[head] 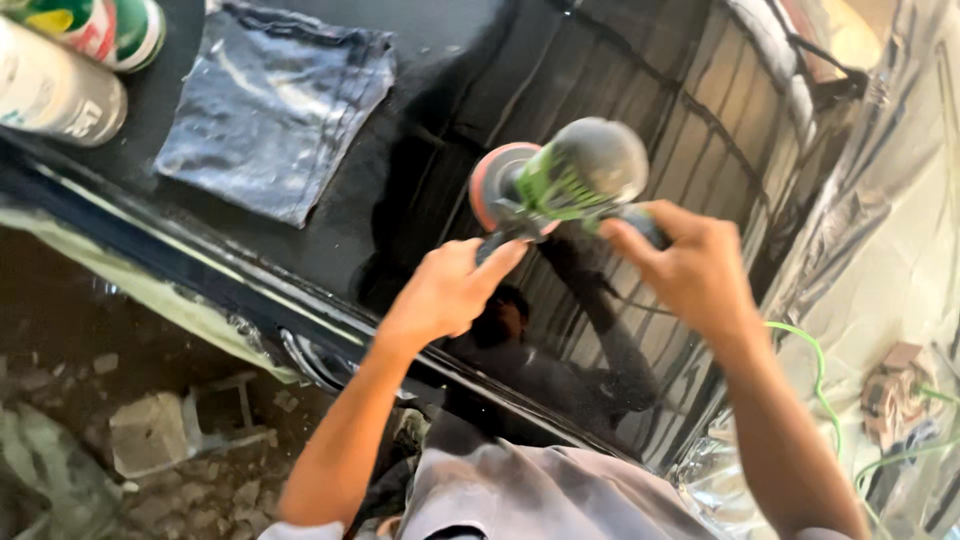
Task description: The person polishes a black car surface using a green power polisher, then wipes the surface with a cloth.
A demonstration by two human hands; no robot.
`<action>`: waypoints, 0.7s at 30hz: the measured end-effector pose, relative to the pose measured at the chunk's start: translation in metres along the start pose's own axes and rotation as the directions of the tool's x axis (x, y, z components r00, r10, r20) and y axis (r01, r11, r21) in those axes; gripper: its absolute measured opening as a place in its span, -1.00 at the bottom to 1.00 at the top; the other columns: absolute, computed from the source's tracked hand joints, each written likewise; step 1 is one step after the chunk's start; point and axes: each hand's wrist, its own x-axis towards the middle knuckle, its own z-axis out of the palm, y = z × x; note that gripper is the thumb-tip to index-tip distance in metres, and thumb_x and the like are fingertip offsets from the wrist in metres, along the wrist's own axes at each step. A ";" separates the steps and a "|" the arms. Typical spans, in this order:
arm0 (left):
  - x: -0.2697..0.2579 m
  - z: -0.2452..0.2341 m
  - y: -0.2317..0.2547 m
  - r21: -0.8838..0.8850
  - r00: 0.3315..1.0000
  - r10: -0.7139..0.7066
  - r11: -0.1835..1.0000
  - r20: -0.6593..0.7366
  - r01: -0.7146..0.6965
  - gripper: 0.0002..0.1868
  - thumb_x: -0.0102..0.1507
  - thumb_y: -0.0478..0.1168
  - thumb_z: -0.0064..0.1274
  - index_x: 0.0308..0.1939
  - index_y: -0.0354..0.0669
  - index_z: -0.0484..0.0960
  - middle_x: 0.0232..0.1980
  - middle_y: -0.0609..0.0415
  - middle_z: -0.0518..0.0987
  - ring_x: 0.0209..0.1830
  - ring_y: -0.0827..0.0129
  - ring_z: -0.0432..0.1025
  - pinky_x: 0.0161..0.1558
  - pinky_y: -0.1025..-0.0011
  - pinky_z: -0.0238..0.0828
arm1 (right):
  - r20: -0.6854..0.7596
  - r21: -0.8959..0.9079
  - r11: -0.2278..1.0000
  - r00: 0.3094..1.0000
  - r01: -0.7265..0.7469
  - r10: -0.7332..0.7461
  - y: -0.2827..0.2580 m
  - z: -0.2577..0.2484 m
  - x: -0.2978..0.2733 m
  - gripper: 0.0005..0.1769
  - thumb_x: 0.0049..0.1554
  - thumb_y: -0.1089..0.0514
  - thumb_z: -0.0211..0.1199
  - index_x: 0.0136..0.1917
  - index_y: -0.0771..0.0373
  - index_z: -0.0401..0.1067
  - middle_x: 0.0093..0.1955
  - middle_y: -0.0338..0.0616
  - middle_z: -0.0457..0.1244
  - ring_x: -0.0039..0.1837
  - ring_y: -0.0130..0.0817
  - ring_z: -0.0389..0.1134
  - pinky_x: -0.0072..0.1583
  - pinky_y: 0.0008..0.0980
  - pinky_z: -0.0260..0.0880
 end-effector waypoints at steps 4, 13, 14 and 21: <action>-0.002 -0.013 -0.004 0.088 0.995 -0.087 0.993 0.043 0.083 -0.30 0.27 0.31 0.02 -0.48 -0.35 0.42 -0.66 0.06 0.36 -0.79 0.40 0.27 -0.69 0.29 0.19 | -0.041 0.057 0.998 0.999 -0.027 0.029 -0.005 0.012 -0.019 -0.58 0.12 -0.13 0.36 0.08 0.21 0.60 -0.33 -0.09 0.40 -0.30 -0.46 0.39 -0.19 -0.36 0.38; 0.015 0.061 0.014 0.416 0.953 0.151 0.874 0.261 -0.253 -0.34 0.23 0.36 -0.09 -0.31 -0.18 0.73 -0.35 -0.20 0.68 -0.20 -0.09 0.61 -0.11 0.01 0.50 | -0.238 0.136 0.901 0.870 -0.411 0.433 0.066 -0.003 -0.107 -0.61 0.14 -0.14 0.35 0.05 0.19 0.61 -0.45 -0.16 0.26 -0.36 -0.49 0.21 -0.30 -0.37 0.21; 0.015 0.075 0.016 0.427 0.942 0.141 0.864 0.305 -0.268 -0.34 0.23 0.37 -0.10 -0.31 -0.16 0.73 -0.35 -0.19 0.68 -0.21 -0.08 0.62 -0.10 0.03 0.51 | -0.293 0.131 0.909 0.861 -0.395 0.416 0.077 -0.004 -0.123 -0.62 0.17 -0.12 0.35 0.03 0.23 0.60 -0.43 -0.20 0.26 -0.34 -0.52 0.21 -0.28 -0.39 0.21; 0.004 0.120 0.018 0.467 0.917 0.205 0.809 0.342 -0.356 -0.34 0.18 0.37 0.04 -0.29 -0.20 0.75 -0.31 -0.23 0.67 -0.21 -0.13 0.59 -0.10 0.02 0.51 | -0.391 0.355 0.850 0.764 -0.389 0.513 0.115 0.007 -0.183 -0.66 0.27 -0.05 0.34 -0.02 0.31 0.56 -0.36 -0.25 0.26 -0.31 -0.58 0.21 -0.26 -0.47 0.19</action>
